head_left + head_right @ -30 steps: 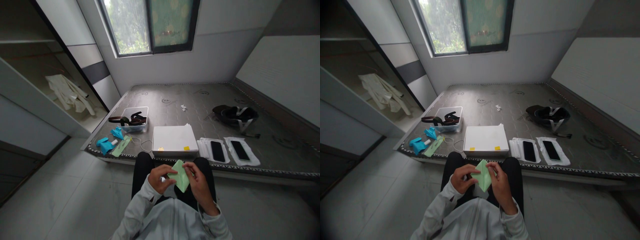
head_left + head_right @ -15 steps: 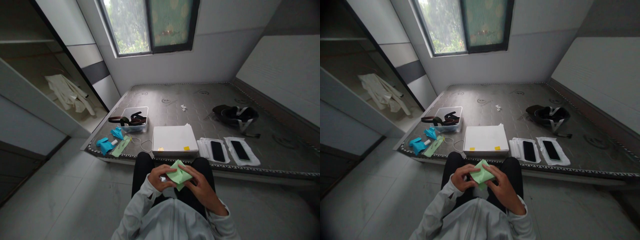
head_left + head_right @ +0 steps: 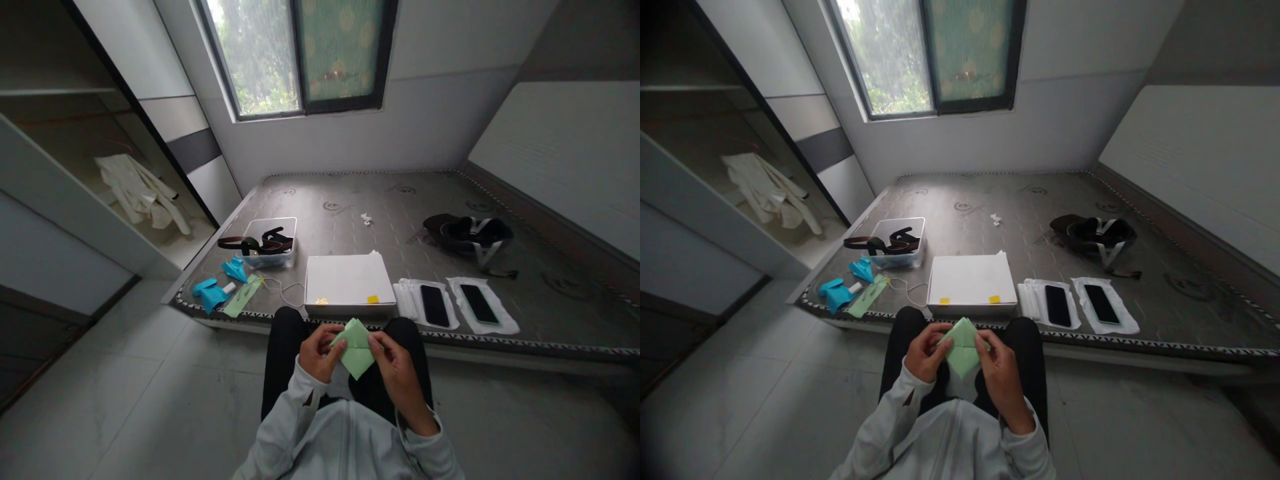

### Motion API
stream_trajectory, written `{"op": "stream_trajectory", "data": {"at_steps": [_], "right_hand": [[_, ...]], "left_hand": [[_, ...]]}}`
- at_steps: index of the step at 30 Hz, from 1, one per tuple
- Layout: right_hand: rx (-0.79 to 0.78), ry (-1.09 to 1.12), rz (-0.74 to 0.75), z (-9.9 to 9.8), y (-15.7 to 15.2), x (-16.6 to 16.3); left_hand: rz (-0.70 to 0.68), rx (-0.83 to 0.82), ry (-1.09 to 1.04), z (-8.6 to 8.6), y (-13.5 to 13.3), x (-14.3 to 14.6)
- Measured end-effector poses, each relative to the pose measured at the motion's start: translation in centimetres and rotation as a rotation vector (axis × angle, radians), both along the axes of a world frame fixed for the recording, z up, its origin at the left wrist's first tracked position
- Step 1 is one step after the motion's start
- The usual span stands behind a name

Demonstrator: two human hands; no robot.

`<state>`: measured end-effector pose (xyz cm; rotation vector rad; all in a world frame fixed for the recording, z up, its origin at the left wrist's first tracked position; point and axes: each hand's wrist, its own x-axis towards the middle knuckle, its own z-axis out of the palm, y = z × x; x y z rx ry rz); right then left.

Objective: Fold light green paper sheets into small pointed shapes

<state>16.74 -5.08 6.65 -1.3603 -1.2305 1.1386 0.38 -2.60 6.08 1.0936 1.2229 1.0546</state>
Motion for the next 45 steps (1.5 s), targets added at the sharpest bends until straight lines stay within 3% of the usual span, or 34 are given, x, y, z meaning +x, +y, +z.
{"op": "stream_trajectory", "data": {"at_steps": [4,7,13,16,18,21,23,26,30,33,37,41,45], "right_hand": [[-0.01,0.117,-0.015,0.1,-0.1,-0.2],[-0.003,0.073,-0.037,0.0,-0.2,-0.3],[0.291,-0.421,-0.112,-0.2,-0.4,-0.4],[0.248,-0.373,0.009,-0.4,-0.8,-0.8],[0.16,-0.211,0.082,-0.7,-1.1,-1.1],[0.052,0.005,-0.015,-1.0,-1.0,-1.3],[0.001,0.097,-0.098,-1.0,-0.8,-1.1],[-0.027,0.197,-0.091,-0.6,-0.4,-0.6],[-0.042,0.267,-0.027,0.2,-0.5,-0.2],[-0.057,0.225,-0.01,0.3,-0.6,-0.1],[-0.001,0.079,0.054,-0.1,-0.6,-0.1],[0.112,-0.016,0.172,-0.1,-0.6,0.3],[0.138,-0.054,0.277,0.2,-0.4,0.5]], "left_hand": [[0.024,-0.083,-0.09,0.1,-0.1,0.4],[0.04,-0.135,-0.127,0.0,-0.2,0.6],[0.124,-0.113,-0.006,0.4,-0.5,0.6],[0.138,0.044,0.256,1.1,-1.1,0.7],[0.03,0.247,0.401,1.5,-1.8,0.9],[-0.158,0.579,0.471,1.8,-2.6,1.0],[-0.217,0.706,0.481,1.9,-2.8,0.7],[-0.218,0.822,0.433,1.9,-2.4,-0.1],[-0.088,0.998,0.448,1.2,-0.8,-1.8],[-0.127,0.988,0.571,0.2,0.5,-2.8],[-0.28,0.811,0.428,-0.9,1.2,-3.0],[-0.204,0.539,0.271,-1.0,0.7,-2.2],[-0.03,0.31,0.302,-0.4,0.1,-1.5]]}}
